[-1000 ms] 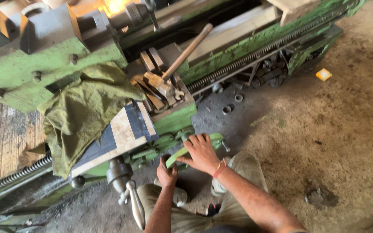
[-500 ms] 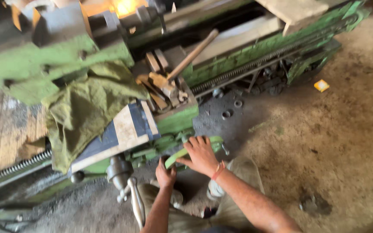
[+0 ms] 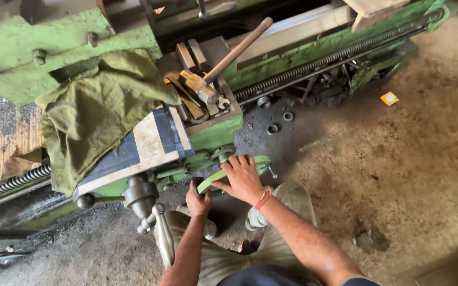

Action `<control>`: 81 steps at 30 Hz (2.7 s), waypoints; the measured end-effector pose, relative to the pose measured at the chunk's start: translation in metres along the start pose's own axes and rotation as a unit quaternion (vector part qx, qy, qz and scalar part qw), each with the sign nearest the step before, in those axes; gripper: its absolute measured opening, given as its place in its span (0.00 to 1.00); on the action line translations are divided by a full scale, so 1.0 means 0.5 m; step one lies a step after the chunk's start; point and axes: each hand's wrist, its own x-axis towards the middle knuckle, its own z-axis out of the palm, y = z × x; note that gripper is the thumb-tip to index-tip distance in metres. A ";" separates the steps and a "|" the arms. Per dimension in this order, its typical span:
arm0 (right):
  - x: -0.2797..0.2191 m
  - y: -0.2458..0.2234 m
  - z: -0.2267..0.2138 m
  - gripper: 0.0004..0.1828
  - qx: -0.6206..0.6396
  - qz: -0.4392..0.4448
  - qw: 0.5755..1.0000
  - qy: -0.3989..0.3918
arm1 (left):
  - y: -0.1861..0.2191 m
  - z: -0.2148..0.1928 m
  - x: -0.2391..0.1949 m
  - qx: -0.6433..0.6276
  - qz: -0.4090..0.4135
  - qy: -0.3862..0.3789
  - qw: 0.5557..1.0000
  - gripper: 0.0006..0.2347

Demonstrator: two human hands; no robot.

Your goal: The person operates a metal lathe by turning a green handwheel with both hands to move the carriage. The person continues to rotate the wheel back and forth while seated in front of the machine.

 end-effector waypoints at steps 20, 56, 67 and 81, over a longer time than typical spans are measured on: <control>0.008 -0.035 0.016 0.31 -0.067 -0.031 0.997 -0.035 | 0.135 -0.105 0.021 0.069 0.143 -0.071 0.985 0.26; -0.045 0.137 0.001 0.35 0.140 0.065 0.987 -0.051 | 0.120 -0.021 0.045 0.096 0.141 -0.040 0.985 0.25; -0.051 0.133 0.011 0.33 0.131 0.049 0.990 -0.028 | 0.124 -0.021 0.041 0.100 0.144 -0.025 0.984 0.23; -0.047 0.114 0.020 0.31 0.118 0.043 0.992 -0.033 | 0.106 -0.023 0.038 0.082 0.129 -0.027 0.988 0.21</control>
